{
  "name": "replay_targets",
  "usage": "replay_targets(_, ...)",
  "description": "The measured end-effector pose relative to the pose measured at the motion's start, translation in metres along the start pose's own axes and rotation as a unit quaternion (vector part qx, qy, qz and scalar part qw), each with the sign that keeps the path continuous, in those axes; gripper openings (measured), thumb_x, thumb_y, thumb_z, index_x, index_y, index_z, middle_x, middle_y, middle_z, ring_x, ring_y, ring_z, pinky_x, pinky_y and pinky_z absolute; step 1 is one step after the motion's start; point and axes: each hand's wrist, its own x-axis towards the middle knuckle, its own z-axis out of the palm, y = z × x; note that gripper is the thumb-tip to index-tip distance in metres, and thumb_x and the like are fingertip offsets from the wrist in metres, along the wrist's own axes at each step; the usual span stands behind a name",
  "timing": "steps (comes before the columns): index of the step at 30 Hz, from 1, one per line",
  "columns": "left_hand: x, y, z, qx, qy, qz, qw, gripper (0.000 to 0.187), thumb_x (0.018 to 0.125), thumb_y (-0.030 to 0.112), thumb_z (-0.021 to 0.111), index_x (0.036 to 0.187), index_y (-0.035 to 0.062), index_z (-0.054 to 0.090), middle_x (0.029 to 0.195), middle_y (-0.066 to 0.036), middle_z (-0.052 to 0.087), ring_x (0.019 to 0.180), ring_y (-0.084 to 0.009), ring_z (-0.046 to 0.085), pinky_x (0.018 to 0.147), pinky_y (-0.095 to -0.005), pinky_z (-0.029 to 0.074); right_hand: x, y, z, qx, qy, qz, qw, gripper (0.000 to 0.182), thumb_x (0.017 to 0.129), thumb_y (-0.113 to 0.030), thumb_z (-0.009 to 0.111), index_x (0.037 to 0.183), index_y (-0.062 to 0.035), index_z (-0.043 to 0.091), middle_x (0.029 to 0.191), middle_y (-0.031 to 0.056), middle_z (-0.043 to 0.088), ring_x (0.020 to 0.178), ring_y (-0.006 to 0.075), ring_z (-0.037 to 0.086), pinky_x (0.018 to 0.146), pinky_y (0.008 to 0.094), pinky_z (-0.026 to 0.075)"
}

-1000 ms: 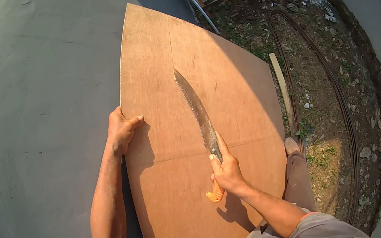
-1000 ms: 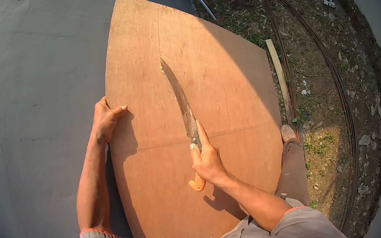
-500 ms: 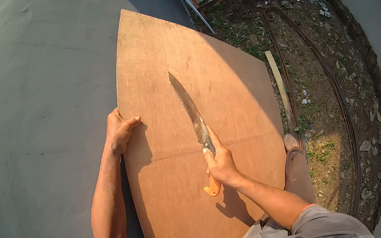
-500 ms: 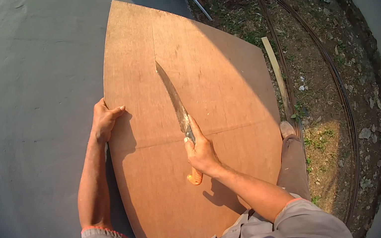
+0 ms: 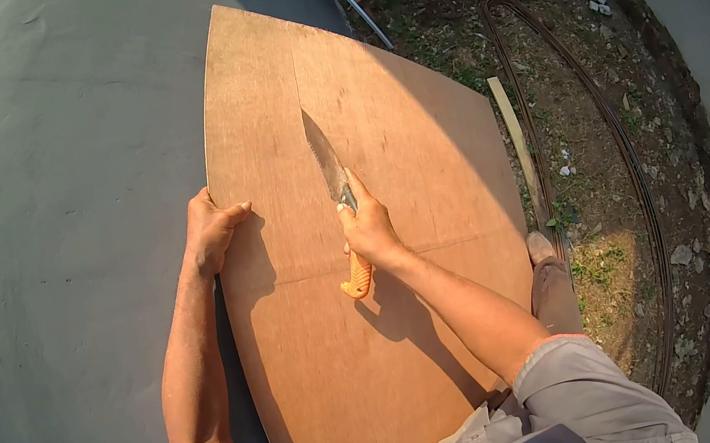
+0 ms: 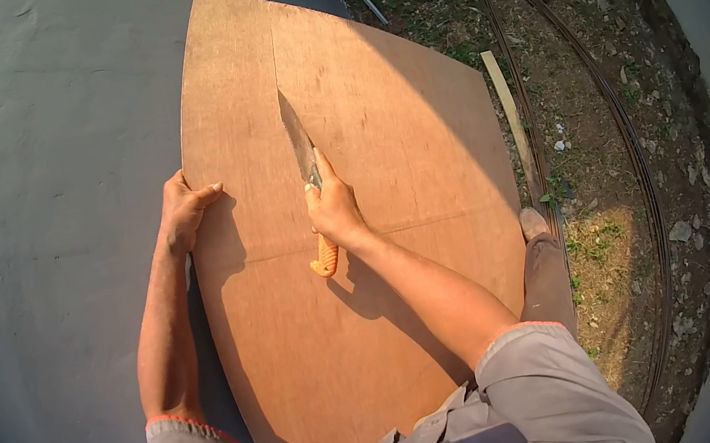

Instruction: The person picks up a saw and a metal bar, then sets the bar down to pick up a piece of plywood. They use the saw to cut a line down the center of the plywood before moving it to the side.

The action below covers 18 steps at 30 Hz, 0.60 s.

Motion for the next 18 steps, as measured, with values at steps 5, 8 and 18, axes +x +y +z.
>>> replay_targets(5, -0.004, 0.002, -0.001, -0.01, -0.01, -0.002, 1.0, 0.039, 0.088, -0.003, 0.072, 0.124, -0.0087, 0.059, 0.107, -0.019, 0.072, 0.088, -0.0232, 0.074, 0.079, -0.0348, 0.062, -0.069, 0.033, 0.0, -0.03, 0.009, -0.042, 0.999, 0.069, 0.101, -0.006, 0.049, 0.164, -0.0003, 0.022, 0.12, 0.0273, 0.07, 0.085, 0.0299, 0.073, 0.076, 0.0395, 0.057)
replay_targets(8, 0.0, 0.0, -0.003, -0.02, -0.028, 0.004, 0.999, 0.039, 0.088, -0.003, 0.072, 0.123, -0.009, 0.059, 0.107, -0.019, 0.072, 0.089, -0.0224, 0.073, 0.08, -0.0351, 0.061, -0.124, 0.05, -0.017, -0.001, 0.023, -0.108, 0.994, 0.072, 0.102, -0.003, 0.046, 0.168, -0.0106, 0.017, 0.122, 0.0133, 0.064, 0.056, 0.011, 0.059, 0.051, 0.0316, 0.056)
replay_targets(18, 0.002, 0.001, -0.002, -0.022, -0.013, 0.007, 1.0, 0.038, 0.088, -0.004, 0.071, 0.124, -0.0084, 0.059, 0.107, -0.018, 0.073, 0.088, -0.0216, 0.073, 0.079, -0.0349, 0.061, -0.096, 0.045, -0.011, -0.001, 0.02, -0.063, 0.998, 0.071, 0.101, -0.001, 0.045, 0.167, -0.0125, 0.021, 0.102, 0.0103, 0.065, 0.056, 0.012, 0.059, 0.05, 0.0316, 0.057)
